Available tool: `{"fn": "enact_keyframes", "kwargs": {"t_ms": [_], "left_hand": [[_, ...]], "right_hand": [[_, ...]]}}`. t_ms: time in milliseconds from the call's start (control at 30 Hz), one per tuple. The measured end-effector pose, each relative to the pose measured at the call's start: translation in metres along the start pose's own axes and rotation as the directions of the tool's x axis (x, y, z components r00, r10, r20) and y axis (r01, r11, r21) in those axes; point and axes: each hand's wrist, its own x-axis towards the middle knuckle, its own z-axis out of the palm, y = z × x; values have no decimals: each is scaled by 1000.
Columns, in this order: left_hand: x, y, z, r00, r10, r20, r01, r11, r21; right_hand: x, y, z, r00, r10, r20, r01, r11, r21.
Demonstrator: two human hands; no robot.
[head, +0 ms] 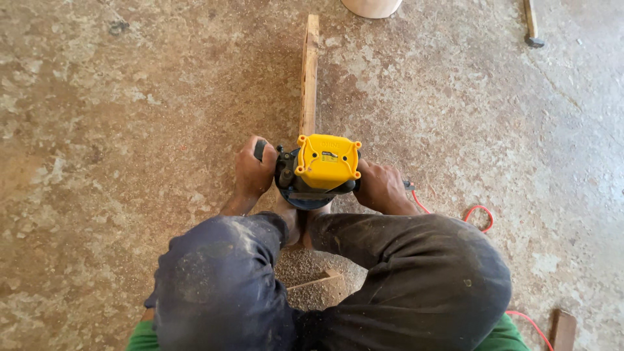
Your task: The person uses a handheld electric router to carve a decorative floral pattern into a rectangular wooden plank. They guide the tool along the plank's length, creating elongated recessed slots, then lift the router and set the finished piece aside.
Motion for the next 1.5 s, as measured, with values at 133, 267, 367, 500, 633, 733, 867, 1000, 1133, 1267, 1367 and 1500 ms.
{"fn": "enact_keyframes", "kwargs": {"t_ms": [133,267,367,500,633,733,867,1000,1133,1267,1367,1500], "left_hand": [[-9,5,-7,999,-42,34,43,999,-27],[-31,9,-19,981,-170,93,169,985,19],[-34,7,-20,988,-133,72,133,991,0],[-9,0,-13,994,-74,76,74,997,6],[41,-3,-4,977,-133,165,132,991,15],[81,3,-1,962,-171,211,168,985,33],[138,23,2,984,18,174,-12,999,-38],[194,44,6,952,259,163,-254,966,-54],[214,46,14,938,230,260,-267,956,118],[187,32,25,948,250,199,-203,952,-231],[165,20,30,968,124,218,-83,979,-187],[152,14,25,960,186,207,-164,979,-119]], "right_hand": [[-11,-10,-6,1000,-2,5,2,1000,29],[-24,-14,-3,998,-20,57,18,999,32],[-23,-8,3,997,-77,22,76,996,50],[8,2,8,979,6,201,12,996,-92],[50,4,-17,926,126,355,-41,970,-239],[76,1,-55,975,37,218,-6,990,-138],[112,4,-110,945,213,247,-132,942,-308],[133,32,-145,999,-9,-54,-10,936,-351],[149,59,-128,953,-215,-213,228,973,40],[149,73,-107,990,-128,-65,123,989,-78],[147,68,-91,995,-80,63,90,981,-173],[150,60,-83,994,-94,60,104,976,-192]]}}
